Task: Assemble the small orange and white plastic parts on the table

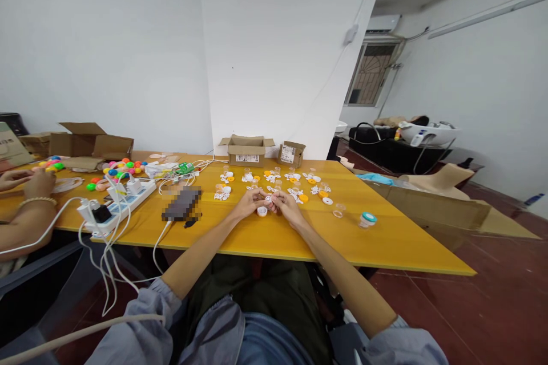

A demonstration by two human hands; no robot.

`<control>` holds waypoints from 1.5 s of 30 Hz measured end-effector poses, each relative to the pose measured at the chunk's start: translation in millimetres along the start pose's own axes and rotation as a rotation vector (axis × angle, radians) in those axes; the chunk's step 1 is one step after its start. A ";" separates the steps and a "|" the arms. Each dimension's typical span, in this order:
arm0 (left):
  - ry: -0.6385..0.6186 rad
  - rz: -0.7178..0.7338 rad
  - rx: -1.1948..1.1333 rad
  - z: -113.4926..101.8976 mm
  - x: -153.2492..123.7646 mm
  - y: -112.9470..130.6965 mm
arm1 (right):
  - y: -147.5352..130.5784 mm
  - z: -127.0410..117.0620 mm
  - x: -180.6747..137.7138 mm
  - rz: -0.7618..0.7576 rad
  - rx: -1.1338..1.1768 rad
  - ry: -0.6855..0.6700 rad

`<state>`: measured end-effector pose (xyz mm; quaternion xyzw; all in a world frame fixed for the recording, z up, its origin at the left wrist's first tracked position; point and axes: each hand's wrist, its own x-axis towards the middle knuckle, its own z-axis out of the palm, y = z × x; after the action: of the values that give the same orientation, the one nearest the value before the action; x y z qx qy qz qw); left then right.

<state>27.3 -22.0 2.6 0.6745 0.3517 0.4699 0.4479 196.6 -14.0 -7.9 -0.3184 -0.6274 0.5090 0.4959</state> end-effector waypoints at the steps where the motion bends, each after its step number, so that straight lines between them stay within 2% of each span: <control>1: 0.000 -0.002 -0.004 0.0 0.0 0.0 | -1.1 0.4 -0.3 0.002 0.005 0.001; 13: 0.046 0.038 0.077 -1.1 2.4 -4.4 | -7.7 4.4 -2.6 0.049 0.019 0.068; 20: 0.061 0.074 0.208 0.3 3.4 -9.1 | 4.0 1.0 1.0 -0.002 -0.039 0.212; 25: 0.016 0.071 0.362 1.5 3.2 -11.9 | 12.8 -2.7 3.2 -0.035 -0.122 0.291; 36: -0.044 0.084 0.493 0.7 2.7 -9.4 | 12.9 -3.8 2.6 -0.179 -0.539 0.323; 45: -0.032 0.082 0.461 0.1 1.9 -6.8 | 12.6 -2.8 1.7 -0.172 -0.659 0.253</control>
<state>27.6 -17.9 -3.2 0.7801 0.4147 0.3843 0.2680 197.4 -8.0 -19.4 -0.4675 -0.7160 0.1925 0.4814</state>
